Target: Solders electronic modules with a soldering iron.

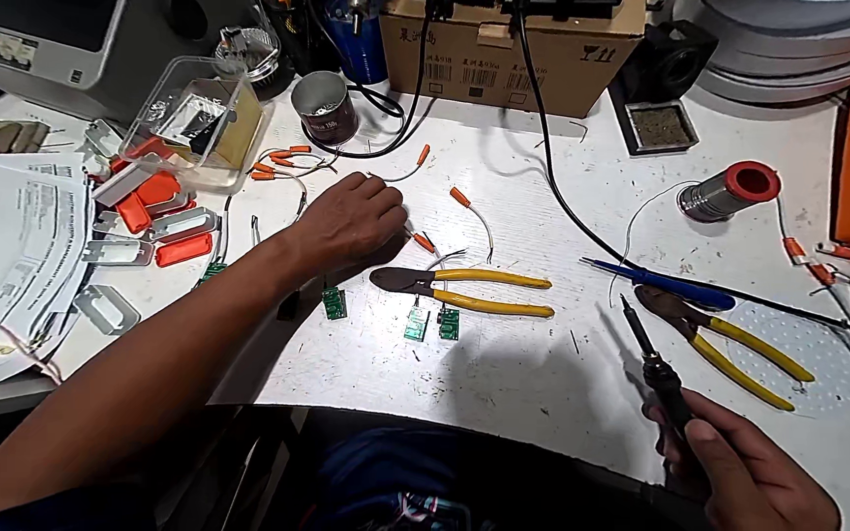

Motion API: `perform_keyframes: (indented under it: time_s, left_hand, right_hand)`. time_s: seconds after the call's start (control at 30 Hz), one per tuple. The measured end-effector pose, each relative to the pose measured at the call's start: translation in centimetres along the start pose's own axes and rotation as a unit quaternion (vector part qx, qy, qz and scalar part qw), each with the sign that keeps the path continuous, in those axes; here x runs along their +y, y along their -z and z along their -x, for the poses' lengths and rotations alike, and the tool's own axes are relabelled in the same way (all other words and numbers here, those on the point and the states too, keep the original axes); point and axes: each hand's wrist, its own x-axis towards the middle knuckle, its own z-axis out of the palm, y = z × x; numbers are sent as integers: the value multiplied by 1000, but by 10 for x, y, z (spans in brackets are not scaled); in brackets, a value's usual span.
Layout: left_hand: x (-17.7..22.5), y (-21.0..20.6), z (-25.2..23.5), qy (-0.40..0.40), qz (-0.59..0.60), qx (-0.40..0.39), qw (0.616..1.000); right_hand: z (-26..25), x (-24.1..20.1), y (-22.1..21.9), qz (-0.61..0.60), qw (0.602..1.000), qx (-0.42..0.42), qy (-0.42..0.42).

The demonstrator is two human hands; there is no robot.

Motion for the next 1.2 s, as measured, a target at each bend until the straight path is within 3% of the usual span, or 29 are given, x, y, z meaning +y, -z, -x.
perform_keyframes:
  time_s: [0.17, 0.3, 0.43, 0.57, 1.2]
  left_hand:
    - [20, 37, 36, 111, 31, 102, 988]
    - [74, 42, 79, 196, 111, 199, 954]
    - [147, 25, 100, 197, 273, 228, 914]
    - [188, 12, 100, 190, 278, 223, 915]
    - [182, 1, 87, 112, 255, 251, 927]
  right_hand:
    - [1, -2, -1, -9, 1000, 3, -6]
    - [0, -1, -1, -5, 1000, 1, -7]
    - [-2, -1, 1, 6, 1000, -9, -3]
    - [-3, -6, 0, 27, 1000, -11, -10]
    - [14, -20, -37, 91, 990, -98, 35]
